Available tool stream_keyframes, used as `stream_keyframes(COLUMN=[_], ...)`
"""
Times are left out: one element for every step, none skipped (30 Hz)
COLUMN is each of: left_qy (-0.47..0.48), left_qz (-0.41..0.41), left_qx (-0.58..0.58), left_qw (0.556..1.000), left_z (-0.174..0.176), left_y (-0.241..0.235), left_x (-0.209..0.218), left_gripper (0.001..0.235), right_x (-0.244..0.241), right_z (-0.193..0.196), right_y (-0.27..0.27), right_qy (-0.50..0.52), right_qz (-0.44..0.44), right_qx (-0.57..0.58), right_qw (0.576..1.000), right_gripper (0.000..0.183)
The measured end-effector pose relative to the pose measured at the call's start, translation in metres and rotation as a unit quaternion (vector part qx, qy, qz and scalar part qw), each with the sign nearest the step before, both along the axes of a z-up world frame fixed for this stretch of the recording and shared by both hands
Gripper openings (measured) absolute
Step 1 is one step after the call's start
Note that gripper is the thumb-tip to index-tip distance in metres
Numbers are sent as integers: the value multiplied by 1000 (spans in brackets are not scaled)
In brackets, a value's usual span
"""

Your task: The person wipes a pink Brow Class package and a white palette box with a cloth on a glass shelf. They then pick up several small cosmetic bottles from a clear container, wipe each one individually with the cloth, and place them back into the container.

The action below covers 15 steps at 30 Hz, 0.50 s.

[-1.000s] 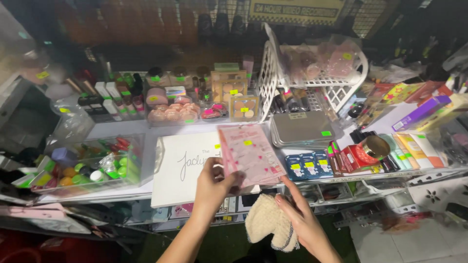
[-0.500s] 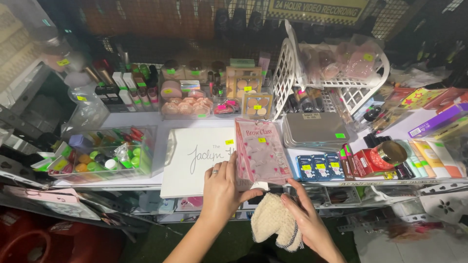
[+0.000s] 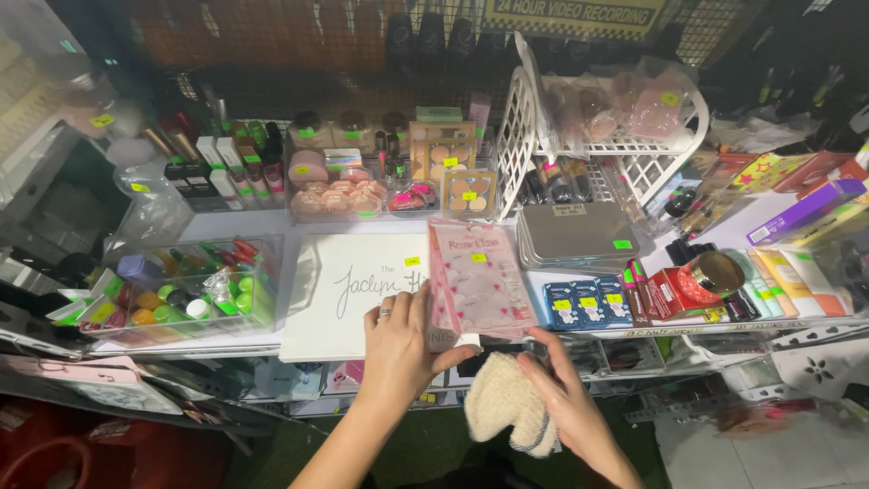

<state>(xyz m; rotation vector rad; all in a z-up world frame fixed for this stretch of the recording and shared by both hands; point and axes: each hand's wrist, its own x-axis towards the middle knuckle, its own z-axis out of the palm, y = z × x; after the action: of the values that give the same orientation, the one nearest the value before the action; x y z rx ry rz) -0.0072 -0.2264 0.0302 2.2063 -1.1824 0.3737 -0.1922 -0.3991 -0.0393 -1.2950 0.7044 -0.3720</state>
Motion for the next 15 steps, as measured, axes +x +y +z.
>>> stream_keyframes(left_qy=[-1, -9, -17, -18, -21, -23, -23, -27, -30, -31, -36, -41, -41, -35, -28], left_qz=[1, 2, 2, 3, 0, -3, -1, -5, -8, -10, -10, -12, -14, -10, -6], left_qx=[1, 1, 1, 1, -17, -30, -27, -38, -50, -42, -46, -51, -45, -44, -42], left_qw=[1000, 1000, 1000, 1000, 1000, 999, 999, 999, 998, 999, 998, 998, 998, 998, 999], left_z=[-3, -7, -11, -9, -8, -7, -6, -6, -6, -6, -5, -5, -5, -5, -4], left_y=[0, -1, -2, -2, -3, 0, -2, -1, 0, -1, -2, -4, -4, -5, -6], left_x=[0, -1, -2, -2, -2, -2, -3, -4, -5, -5, -6, -6, -7, -8, -10], left_gripper=[113, 110, 108, 108, 107, 107, 107, 106, 106, 106, 105, 104, 104, 104, 104], right_x=[-6, -12, -19, -27, -35, -43, -61, -80, -100, -114, -129, -141, -150, -158, -166], right_z=[-4, -8, -13, 3, 19, 34, 60, 83, 107, 106, 108, 112, 114, 117, 121], right_y=[-7, -13, -20, -27, -33, -36, -44, -50, -57, -68, -72, -71, -70, -71, -70], right_qy=[-1, 3, 8, 6, 3, 1, 0, -75, -149, -151, -153, -154, -156, -156, -157], right_qz=[1, -7, -15, -14, 31, 77, 78, 137, 195, 193, 193, 192, 191, 190, 190], right_qx=[1, -48, -96, -96, -157, -213, -209, -208, -205, -198, -192, -188, -184, -182, -179], right_qw=[1000, 999, 995, 995, 987, 974, 975, 965, 948, 949, 950, 951, 952, 952, 952], right_gripper=[56, 51, 46, 46, 42, 38, 38, 51, 64, 64, 65, 65, 65, 65, 66])
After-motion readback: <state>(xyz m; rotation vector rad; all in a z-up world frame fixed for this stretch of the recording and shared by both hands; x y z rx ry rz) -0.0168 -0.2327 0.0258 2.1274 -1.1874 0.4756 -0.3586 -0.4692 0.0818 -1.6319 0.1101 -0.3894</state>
